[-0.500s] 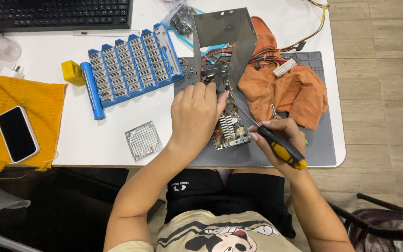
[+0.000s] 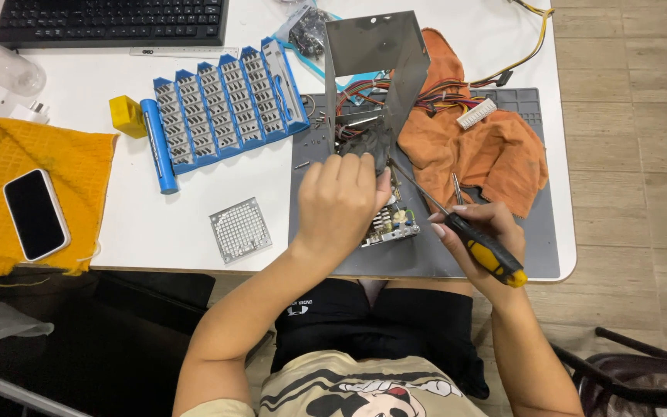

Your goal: The person uses a screwdriver to work on the internal components of a power supply unit. They then use tweezers to pick up small parts and wipe the unit with a cloth.

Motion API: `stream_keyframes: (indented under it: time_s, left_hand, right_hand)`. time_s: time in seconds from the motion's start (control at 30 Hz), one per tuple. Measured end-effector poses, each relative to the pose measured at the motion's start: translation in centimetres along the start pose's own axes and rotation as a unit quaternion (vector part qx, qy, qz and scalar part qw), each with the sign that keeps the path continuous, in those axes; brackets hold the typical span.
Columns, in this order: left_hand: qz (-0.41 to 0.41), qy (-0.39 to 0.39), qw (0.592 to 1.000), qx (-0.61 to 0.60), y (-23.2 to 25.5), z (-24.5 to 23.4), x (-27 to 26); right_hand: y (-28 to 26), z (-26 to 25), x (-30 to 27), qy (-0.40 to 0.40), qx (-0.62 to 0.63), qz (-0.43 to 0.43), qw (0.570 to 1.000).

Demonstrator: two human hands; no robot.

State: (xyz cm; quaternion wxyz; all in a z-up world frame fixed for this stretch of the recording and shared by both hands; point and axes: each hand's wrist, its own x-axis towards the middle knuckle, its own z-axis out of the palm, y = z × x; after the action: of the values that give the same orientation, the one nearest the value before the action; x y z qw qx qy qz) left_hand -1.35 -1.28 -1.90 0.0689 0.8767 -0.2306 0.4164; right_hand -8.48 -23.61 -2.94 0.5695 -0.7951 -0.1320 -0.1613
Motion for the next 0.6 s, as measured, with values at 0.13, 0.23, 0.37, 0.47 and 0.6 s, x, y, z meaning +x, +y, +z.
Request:
stream_keyframes:
  time_s: [0.13, 0.23, 0.37, 0.47, 0.6]
  left_hand:
    - [0.016, 0.015, 1.000, 0.009, 0.9, 1.6, 0.9]
    - [0.032, -0.004, 0.999, 0.014, -0.3, 1.4, 3.1]
    - [0.087, -0.080, 0.984, 0.134, -1.0, 2.1, 5.4]
    - [0.088, -0.090, 0.971, 0.202, -0.8, 2.8, 6.1]
    - [0.011, -0.120, 0.940, 0.319, 0.0, 4.9, 6.5]
  right_hand:
    - [0.2, -0.8, -0.4, 0.004, -0.006, 0.000, 1.000]
    - [0.1, -1.1, -0.7, 0.008, 0.009, 0.014, 1.000]
    - [-0.2, -1.1, -0.2, -0.007, 0.019, 0.005, 1.000]
    - [0.3, -0.7, -0.1, -0.009, 0.027, 0.002, 1.000]
    - [-0.8, -0.1, 0.0, -0.016, 0.038, 0.017, 0.999]
